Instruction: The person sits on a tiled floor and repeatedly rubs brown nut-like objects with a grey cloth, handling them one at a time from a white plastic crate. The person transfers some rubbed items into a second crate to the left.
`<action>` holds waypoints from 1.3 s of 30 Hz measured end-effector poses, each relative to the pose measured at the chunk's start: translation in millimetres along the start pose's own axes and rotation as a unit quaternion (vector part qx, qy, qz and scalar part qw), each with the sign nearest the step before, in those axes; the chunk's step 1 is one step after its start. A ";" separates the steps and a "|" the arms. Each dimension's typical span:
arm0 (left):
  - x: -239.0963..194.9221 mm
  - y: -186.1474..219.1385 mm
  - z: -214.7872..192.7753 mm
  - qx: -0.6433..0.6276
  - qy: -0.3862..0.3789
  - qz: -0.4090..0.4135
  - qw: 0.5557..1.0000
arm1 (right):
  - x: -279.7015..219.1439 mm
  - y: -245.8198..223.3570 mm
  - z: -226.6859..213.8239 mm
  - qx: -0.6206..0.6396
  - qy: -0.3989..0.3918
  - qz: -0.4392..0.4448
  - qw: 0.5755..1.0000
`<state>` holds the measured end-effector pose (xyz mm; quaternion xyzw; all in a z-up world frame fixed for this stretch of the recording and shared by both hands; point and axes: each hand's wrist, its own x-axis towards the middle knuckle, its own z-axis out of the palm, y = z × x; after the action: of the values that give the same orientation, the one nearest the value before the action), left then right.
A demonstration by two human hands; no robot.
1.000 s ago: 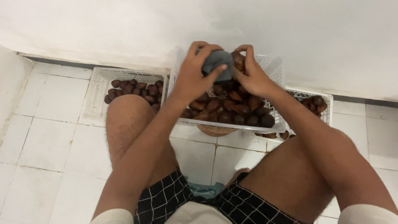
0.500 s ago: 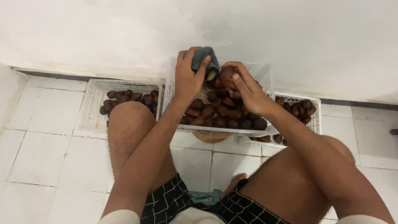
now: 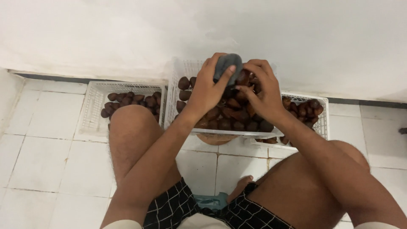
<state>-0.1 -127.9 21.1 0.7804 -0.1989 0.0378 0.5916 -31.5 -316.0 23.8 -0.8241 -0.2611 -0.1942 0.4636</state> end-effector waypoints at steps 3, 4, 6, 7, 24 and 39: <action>1.5 -8.3 -12.1 0.048 -0.041 -0.038 0.997 | 5.4 -0.3 -6.2 -0.006 0.046 -0.048 0.998; 0.0 -3.6 -12.3 0.047 -0.039 -0.040 0.997 | 8.3 -3.5 -9.3 -0.005 0.044 -0.048 0.998; -3.1 5.8 -15.1 -0.028 -0.012 -0.022 0.999 | 15.2 -9.8 -13.2 -0.049 0.046 -0.053 0.996; -3.5 11.0 -15.6 -0.026 -0.012 -0.022 0.999 | 14.1 -5.1 -12.0 -0.048 0.046 -0.053 0.996; -5.3 17.0 -11.8 -0.168 -0.090 -0.066 0.979 | 19.8 -19.8 6.1 0.136 -0.007 0.029 0.990; -12.9 33.7 -13.3 -0.059 -0.017 -0.021 0.998 | 25.6 -18.2 14.3 0.036 -0.055 0.109 0.992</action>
<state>-21.6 -119.4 51.9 0.7484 -0.1944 -0.0003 0.6341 -21.3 -289.3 43.1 -0.8399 -0.2012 -0.0872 0.4964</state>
